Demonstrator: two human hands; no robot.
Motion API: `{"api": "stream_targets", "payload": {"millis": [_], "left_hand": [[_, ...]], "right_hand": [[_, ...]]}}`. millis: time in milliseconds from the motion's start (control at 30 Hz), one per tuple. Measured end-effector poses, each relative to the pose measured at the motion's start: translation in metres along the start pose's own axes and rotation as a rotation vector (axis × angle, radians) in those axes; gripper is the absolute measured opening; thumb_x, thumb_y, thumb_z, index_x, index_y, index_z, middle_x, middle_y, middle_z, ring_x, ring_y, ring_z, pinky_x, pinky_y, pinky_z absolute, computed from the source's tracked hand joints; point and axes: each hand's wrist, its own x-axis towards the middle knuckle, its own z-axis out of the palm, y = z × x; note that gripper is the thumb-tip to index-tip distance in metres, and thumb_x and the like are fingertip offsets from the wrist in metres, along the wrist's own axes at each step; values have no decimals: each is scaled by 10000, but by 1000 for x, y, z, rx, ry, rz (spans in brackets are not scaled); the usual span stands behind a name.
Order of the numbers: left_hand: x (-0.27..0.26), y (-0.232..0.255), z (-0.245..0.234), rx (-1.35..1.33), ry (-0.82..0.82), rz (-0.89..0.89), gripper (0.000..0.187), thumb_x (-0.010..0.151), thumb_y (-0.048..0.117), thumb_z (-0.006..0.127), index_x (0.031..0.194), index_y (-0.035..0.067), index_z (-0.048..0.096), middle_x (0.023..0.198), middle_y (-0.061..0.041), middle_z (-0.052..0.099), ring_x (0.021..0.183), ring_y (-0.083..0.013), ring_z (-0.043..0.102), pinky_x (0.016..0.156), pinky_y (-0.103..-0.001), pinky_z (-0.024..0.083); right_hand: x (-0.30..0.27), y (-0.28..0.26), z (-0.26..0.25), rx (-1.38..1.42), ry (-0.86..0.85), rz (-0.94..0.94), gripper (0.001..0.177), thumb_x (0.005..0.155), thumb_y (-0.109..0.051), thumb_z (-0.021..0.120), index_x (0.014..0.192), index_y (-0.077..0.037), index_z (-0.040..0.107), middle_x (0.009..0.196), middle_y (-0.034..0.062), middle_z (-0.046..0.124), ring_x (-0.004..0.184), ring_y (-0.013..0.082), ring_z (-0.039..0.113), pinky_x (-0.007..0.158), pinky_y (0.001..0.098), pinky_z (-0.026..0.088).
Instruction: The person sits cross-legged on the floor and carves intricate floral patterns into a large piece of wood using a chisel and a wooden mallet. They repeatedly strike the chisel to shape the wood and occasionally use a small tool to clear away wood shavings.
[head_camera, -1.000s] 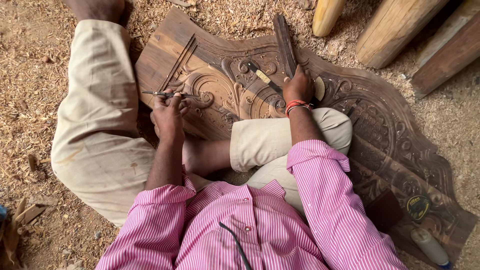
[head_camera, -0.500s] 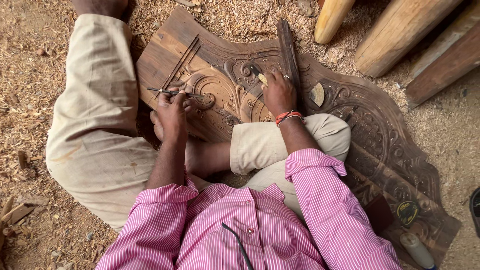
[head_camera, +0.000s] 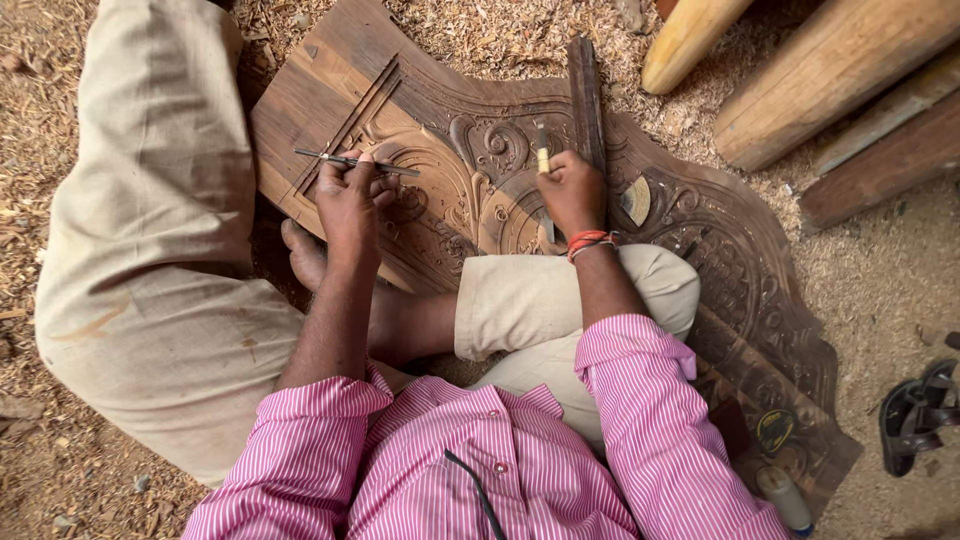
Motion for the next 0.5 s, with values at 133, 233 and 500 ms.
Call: {"api": "stream_targets", "payload": {"millis": [133, 233, 500], "left_hand": [[0, 6, 7, -8, 18, -6, 205, 1034, 169, 626, 1159, 30, 542, 914, -67, 715, 732, -147, 728, 623, -248, 597], [2, 6, 8, 3, 21, 14, 226, 1028, 152, 634, 1192, 33, 535, 899, -67, 708, 737, -144, 728, 628, -240, 590], [3, 5, 11, 64, 18, 11, 214, 1052, 177, 607, 1197, 33, 543, 943, -74, 717, 766, -130, 736, 657, -232, 604]], "right_hand": [[6, 9, 2, -32, -2, 76, 143, 867, -130, 780, 978, -60, 723, 790, 81, 759, 684, 170, 728, 629, 327, 548], [6, 10, 1, -61, 48, -69, 189, 905, -93, 746, 1091, -64, 738, 921, 103, 749, 776, 176, 736, 685, 331, 568], [11, 10, -23, -319, 507, -171, 432, 872, -82, 809, 1272, -69, 647, 1264, 154, 601, 1137, 321, 644, 977, 451, 533]]}}
